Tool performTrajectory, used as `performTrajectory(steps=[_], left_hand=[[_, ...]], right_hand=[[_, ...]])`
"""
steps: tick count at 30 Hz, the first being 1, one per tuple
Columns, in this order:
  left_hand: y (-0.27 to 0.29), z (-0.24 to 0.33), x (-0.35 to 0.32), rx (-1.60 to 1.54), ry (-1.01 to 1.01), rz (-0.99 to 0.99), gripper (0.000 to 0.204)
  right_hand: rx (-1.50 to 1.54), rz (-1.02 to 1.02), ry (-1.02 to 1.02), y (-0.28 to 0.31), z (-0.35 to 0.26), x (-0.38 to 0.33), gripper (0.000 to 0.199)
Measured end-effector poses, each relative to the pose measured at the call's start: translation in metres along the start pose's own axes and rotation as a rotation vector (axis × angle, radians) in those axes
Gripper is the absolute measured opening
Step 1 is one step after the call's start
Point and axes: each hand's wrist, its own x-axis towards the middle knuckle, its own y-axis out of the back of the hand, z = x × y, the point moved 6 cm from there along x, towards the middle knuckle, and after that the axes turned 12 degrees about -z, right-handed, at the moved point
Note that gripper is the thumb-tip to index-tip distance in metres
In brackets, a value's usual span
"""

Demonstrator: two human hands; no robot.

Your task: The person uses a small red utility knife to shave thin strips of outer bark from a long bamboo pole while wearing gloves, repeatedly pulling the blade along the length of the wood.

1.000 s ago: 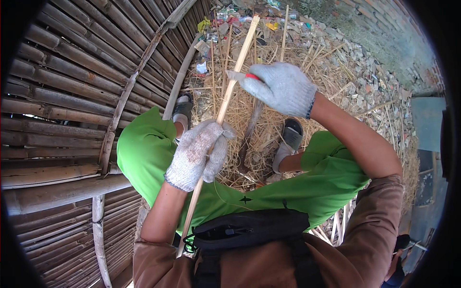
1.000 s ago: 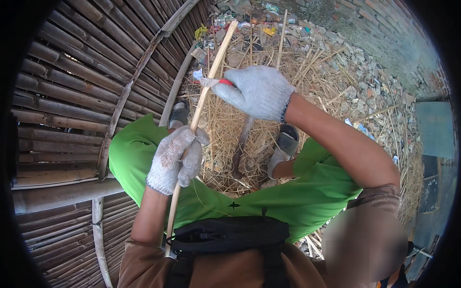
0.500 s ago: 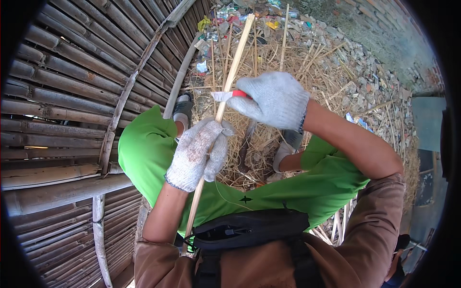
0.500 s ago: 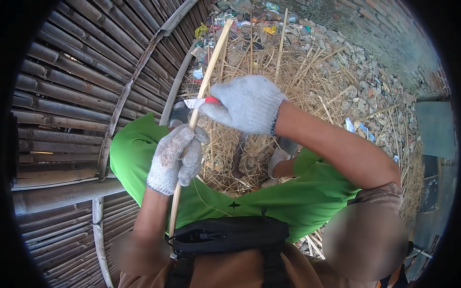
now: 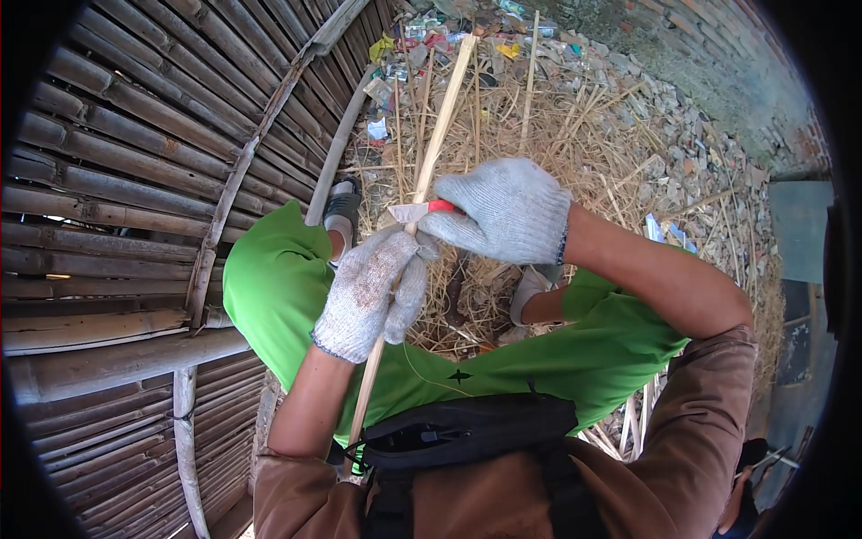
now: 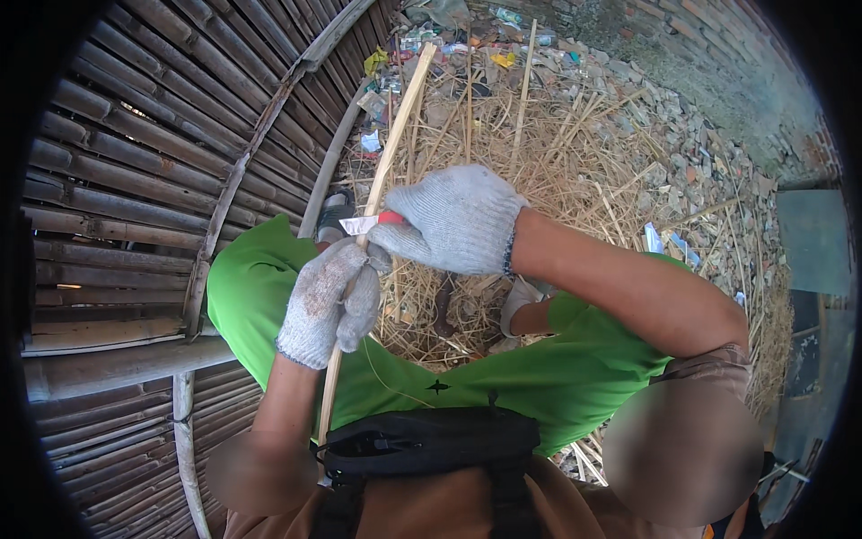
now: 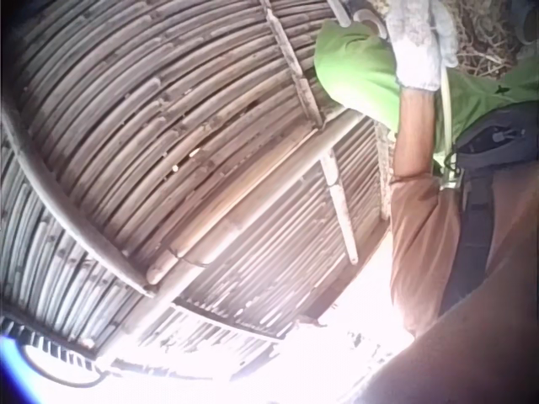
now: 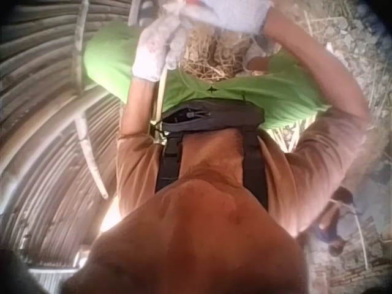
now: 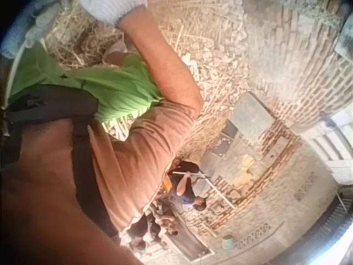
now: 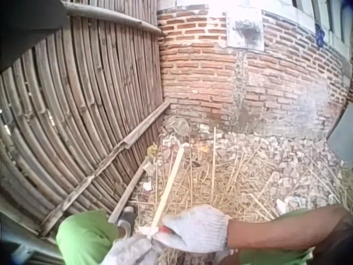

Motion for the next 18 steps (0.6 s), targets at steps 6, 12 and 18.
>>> performTrajectory(steps=[6,12,18], left_hand=[[-0.002,0.000,-0.003,0.035,0.029,0.008,0.035],[-0.003,0.004,-0.004,-0.011,0.019,-0.009,0.035],[0.003,-0.003,-0.016,-0.150,0.023,-0.063,0.035]], right_hand=[[-0.021,-0.032,-0.046,0.003,0.004,0.001,0.048],[-0.097,0.028,-0.011,0.012,0.015,0.002,0.053],[-0.094,0.125,-0.495,0.061,0.130,0.001,0.070]])
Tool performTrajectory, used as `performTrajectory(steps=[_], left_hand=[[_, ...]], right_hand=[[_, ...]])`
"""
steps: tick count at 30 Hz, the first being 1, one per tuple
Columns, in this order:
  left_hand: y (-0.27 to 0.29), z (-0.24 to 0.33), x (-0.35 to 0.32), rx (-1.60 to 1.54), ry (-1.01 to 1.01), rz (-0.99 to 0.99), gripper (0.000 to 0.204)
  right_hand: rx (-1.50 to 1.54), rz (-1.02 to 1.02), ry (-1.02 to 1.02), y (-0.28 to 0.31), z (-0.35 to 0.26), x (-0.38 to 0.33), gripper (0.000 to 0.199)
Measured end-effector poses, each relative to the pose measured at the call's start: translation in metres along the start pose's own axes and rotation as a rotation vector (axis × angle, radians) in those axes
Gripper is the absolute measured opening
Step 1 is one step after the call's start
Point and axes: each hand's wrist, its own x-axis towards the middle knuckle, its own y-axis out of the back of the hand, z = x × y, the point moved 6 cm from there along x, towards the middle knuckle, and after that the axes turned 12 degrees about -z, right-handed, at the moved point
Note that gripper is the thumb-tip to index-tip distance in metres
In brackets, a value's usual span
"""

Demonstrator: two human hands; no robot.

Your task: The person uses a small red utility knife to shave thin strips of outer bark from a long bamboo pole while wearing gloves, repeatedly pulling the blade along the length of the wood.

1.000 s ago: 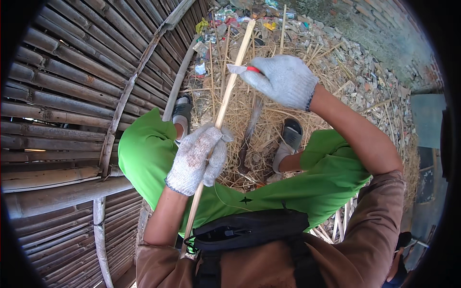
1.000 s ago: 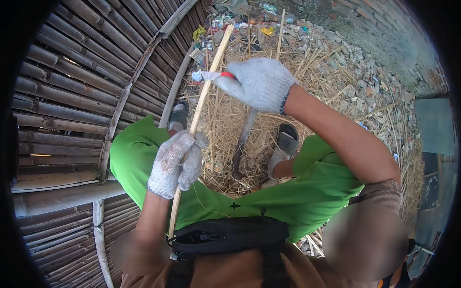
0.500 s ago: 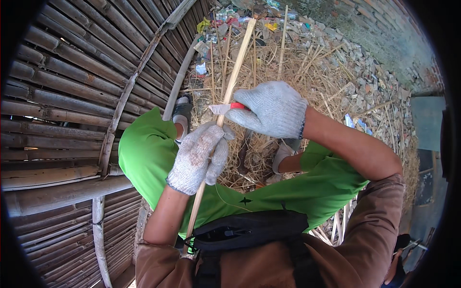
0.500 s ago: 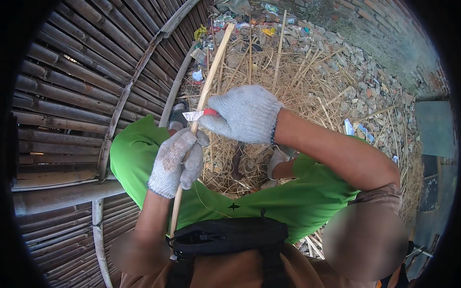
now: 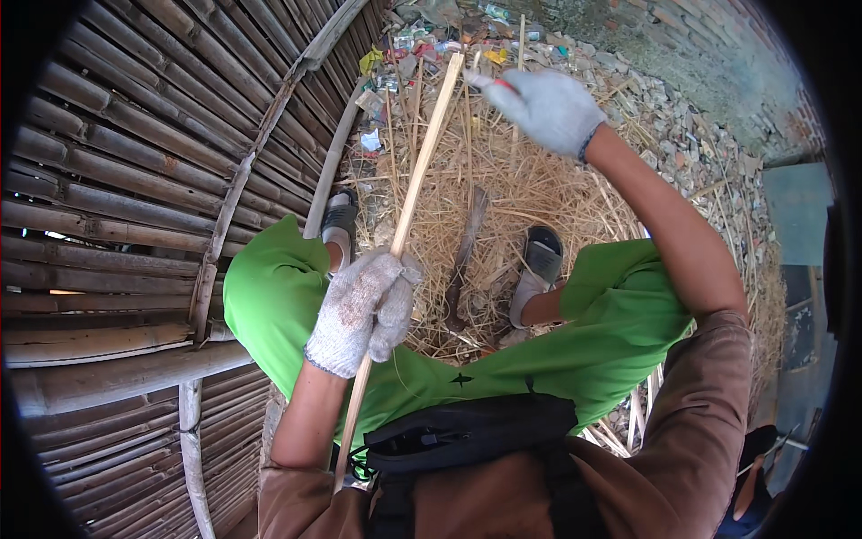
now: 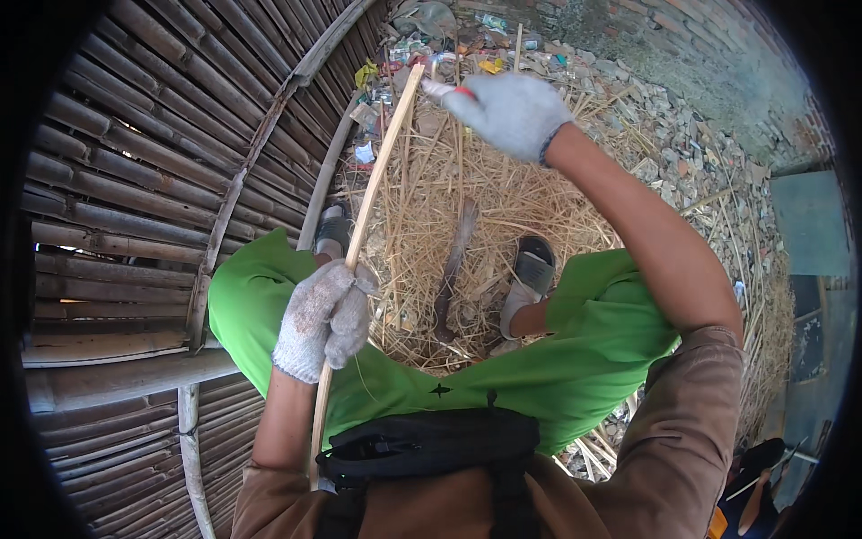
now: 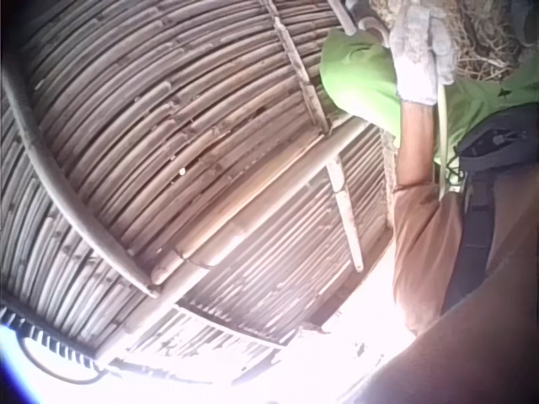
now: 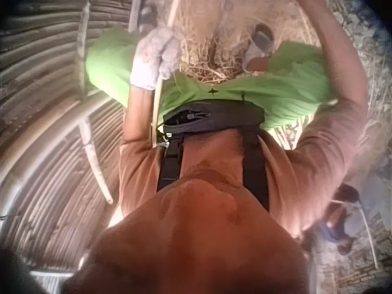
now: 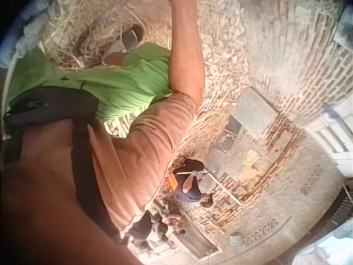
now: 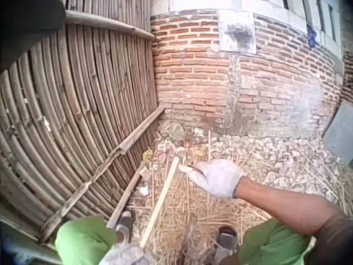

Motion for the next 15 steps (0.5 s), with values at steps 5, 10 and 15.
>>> performTrajectory(steps=[5,10,15], left_hand=[[0.001,0.002,-0.001,-0.035,-0.025,0.004,0.035],[0.009,0.001,0.001,-0.021,-0.045,0.022,0.035],[0.000,0.002,0.006,-0.033,-0.026,0.016,0.035]], right_hand=[[0.023,0.264,0.082,0.007,0.030,-0.008,0.072],[0.178,-0.096,0.351,-0.022,-0.087,-0.049,0.048],[0.130,-0.135,0.490,-0.038,-0.119,-0.072,0.054]])
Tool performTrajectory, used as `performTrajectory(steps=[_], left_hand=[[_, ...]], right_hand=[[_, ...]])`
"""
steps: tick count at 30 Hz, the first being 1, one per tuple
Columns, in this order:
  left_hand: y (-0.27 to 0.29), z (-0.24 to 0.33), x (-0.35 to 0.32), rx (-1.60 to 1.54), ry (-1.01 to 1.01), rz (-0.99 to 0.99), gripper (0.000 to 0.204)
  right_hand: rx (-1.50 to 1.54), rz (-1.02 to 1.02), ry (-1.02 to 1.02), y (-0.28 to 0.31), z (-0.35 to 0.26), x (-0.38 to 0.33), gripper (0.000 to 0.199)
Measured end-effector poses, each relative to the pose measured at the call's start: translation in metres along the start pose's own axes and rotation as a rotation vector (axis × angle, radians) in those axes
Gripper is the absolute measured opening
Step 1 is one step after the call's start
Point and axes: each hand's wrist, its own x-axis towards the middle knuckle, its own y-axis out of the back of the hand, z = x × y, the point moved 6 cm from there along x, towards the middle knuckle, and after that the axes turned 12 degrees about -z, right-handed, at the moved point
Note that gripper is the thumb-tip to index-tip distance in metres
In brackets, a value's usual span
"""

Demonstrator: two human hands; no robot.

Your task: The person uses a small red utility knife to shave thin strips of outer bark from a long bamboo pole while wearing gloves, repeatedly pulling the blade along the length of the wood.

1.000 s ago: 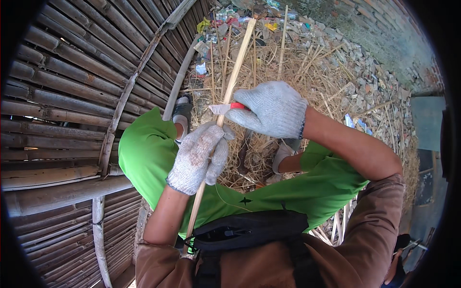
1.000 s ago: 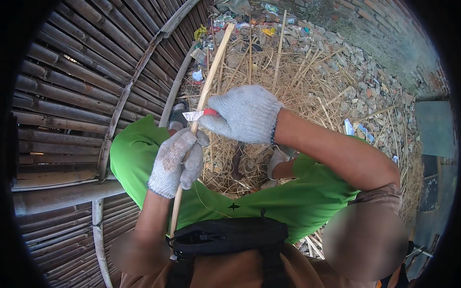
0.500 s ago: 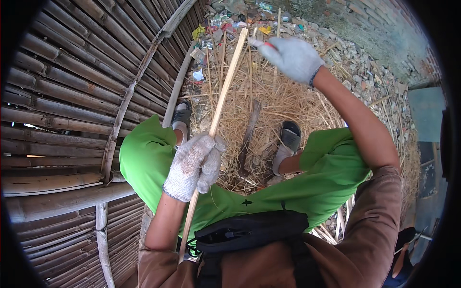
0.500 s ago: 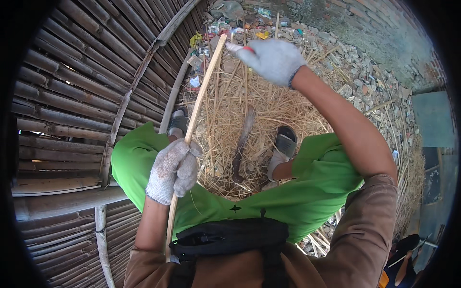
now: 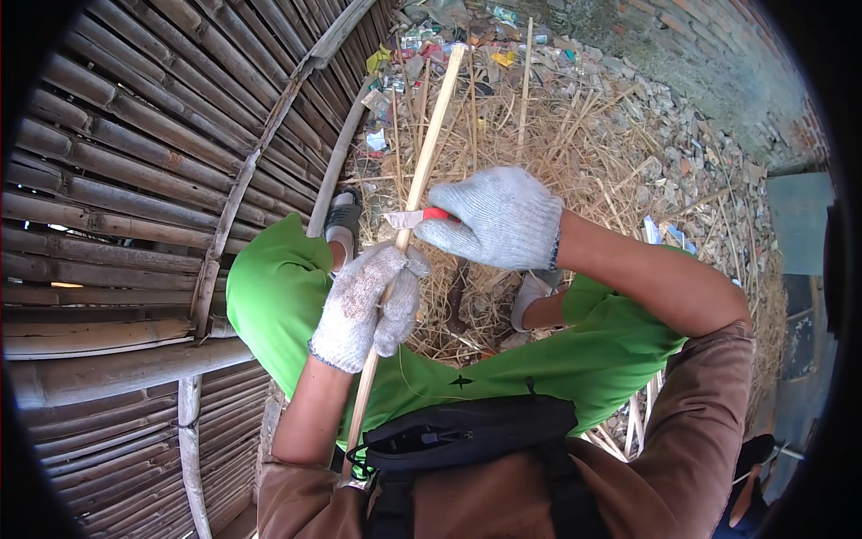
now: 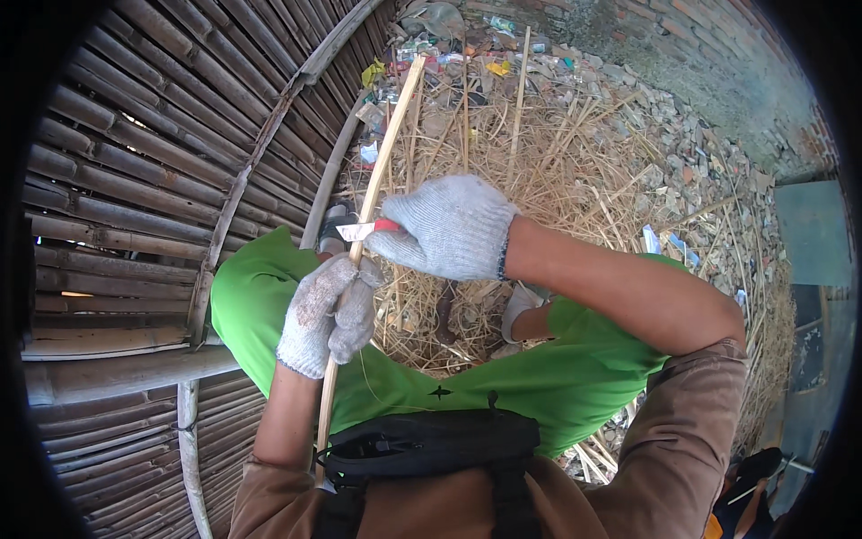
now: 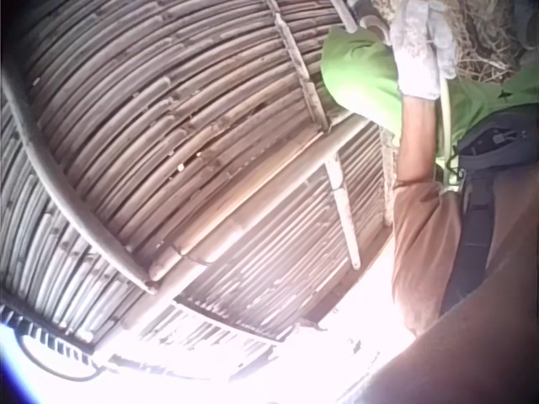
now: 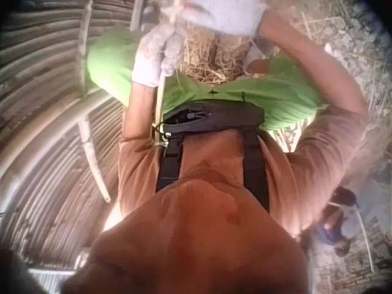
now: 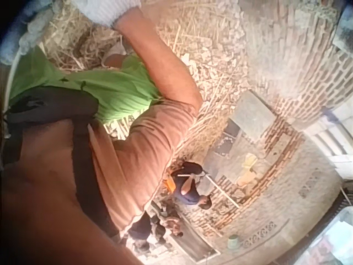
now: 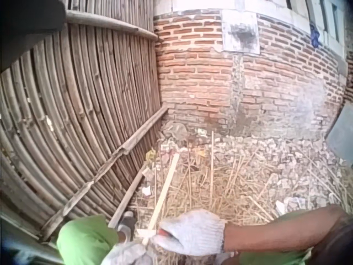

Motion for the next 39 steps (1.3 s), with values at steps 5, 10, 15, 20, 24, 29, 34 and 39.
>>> performTrajectory(steps=[5,10,15,20,24,29,34,39], left_hand=[[-0.002,-0.001,0.000,-0.105,0.015,-0.051,0.035],[0.000,-0.005,-0.007,-0.190,0.037,-0.112,0.035],[-0.004,-0.007,-0.009,-0.183,0.051,-0.162,0.037],[0.000,-0.002,-0.001,-0.017,0.005,-0.021,0.038],[-0.001,0.002,0.003,0.132,-0.003,-0.013,0.035],[-0.004,0.000,0.006,0.270,0.027,0.113,0.030],[-0.012,-0.003,0.005,0.249,0.044,0.085,0.035],[-0.009,-0.003,0.003,0.227,0.034,0.095,0.035]], right_hand=[[-0.070,0.034,-0.062,0.013,0.023,0.007,0.056],[-0.092,0.059,-0.282,0.043,0.078,0.018,0.066],[-0.213,0.446,-0.382,0.086,0.167,-0.010,0.071],[0.025,0.205,-0.270,0.049,0.082,0.002,0.069],[0.018,-0.070,-0.099,0.013,0.005,0.001,0.058],[-0.019,-0.064,-0.075,0.000,-0.005,-0.002,0.055],[-0.066,-0.013,-0.182,0.012,0.039,0.005,0.058],[-0.025,-0.051,-0.160,0.011,0.022,0.003,0.059]])
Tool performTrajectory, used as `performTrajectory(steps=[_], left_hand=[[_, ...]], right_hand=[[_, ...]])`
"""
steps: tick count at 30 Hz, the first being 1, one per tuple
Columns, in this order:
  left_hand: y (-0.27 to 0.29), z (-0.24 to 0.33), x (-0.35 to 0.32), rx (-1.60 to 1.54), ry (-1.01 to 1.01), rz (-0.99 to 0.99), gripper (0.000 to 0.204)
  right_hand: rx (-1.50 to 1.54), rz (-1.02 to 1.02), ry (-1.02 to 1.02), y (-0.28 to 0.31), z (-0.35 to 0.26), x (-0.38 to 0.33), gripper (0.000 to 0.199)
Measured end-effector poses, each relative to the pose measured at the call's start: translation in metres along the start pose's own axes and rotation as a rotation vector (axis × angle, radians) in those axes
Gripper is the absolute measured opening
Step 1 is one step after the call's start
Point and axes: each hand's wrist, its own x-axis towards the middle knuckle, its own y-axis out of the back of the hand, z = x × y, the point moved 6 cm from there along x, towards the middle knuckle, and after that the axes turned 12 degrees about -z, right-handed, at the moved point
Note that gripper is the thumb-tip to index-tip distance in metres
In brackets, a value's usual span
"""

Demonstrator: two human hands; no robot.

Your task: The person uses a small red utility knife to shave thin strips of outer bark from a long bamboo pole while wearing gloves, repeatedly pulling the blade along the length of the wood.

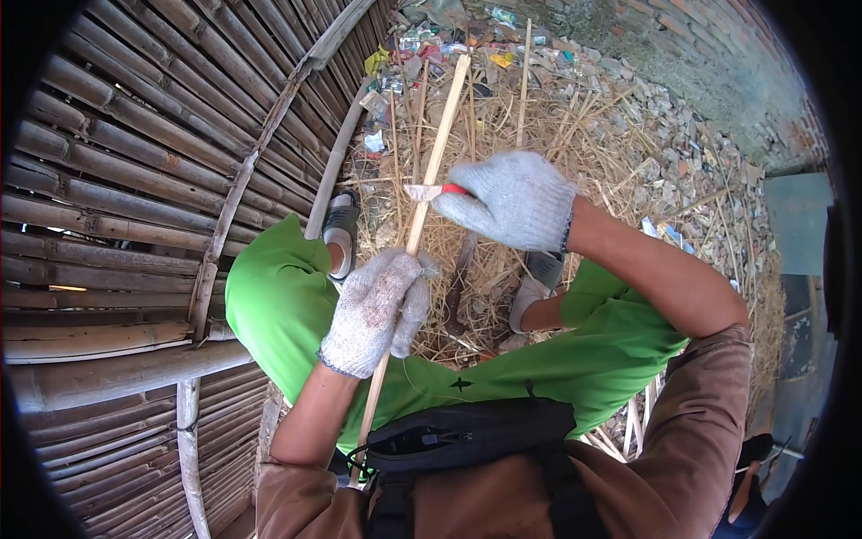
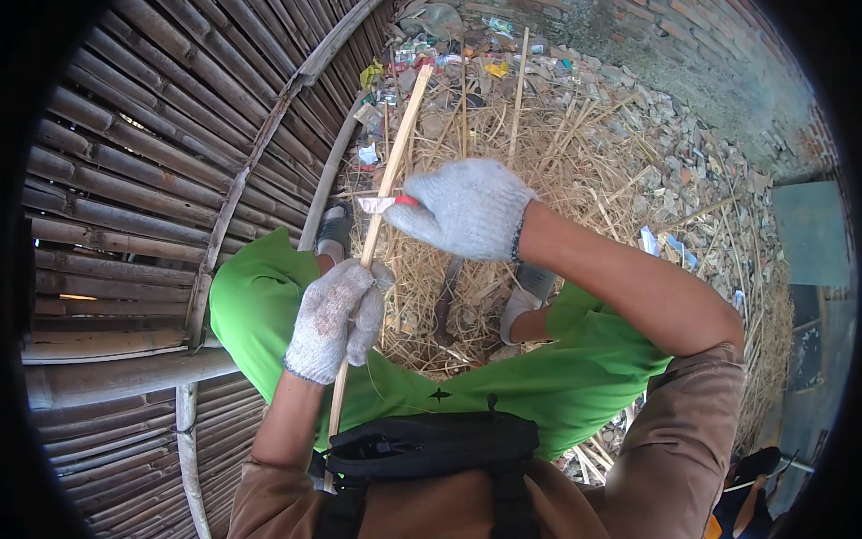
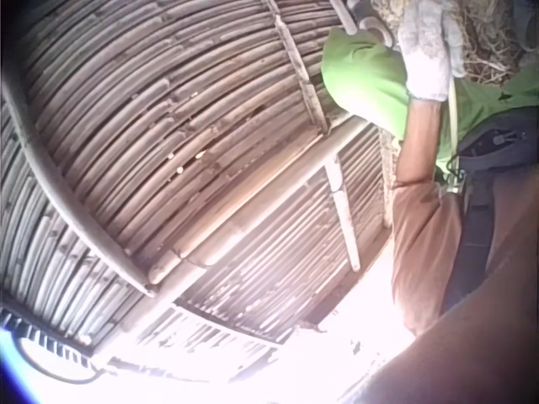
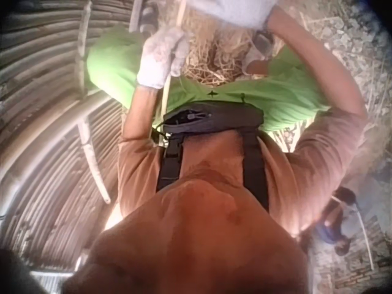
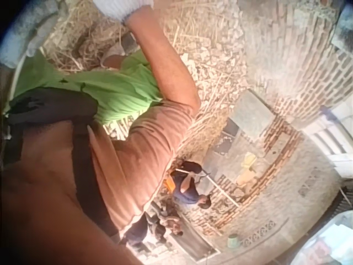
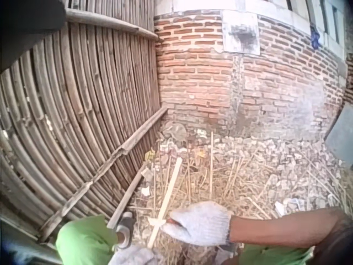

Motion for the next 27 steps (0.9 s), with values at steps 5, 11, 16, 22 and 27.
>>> performTrajectory(steps=[5,11,16,22,27], left_hand=[[0.002,0.002,0.001,0.039,0.012,0.020,0.034],[0.006,-0.001,0.000,-0.044,0.009,-0.016,0.031],[0.004,-0.006,-0.012,-0.040,0.032,-0.094,0.032],[0.002,-0.010,-0.011,-0.023,0.019,-0.157,0.036],[0.009,-0.007,-0.008,-0.066,0.008,-0.065,0.038]], right_hand=[[0.013,-0.048,0.108,-0.018,-0.023,-0.007,0.054],[-0.076,-0.062,0.081,-0.007,-0.014,0.000,0.057],[-0.049,0.030,-0.134,0.022,0.059,0.018,0.067],[-0.085,0.235,-0.340,0.053,0.152,0.016,0.073],[0.058,0.415,-0.178,0.057,0.107,0.000,0.066]])
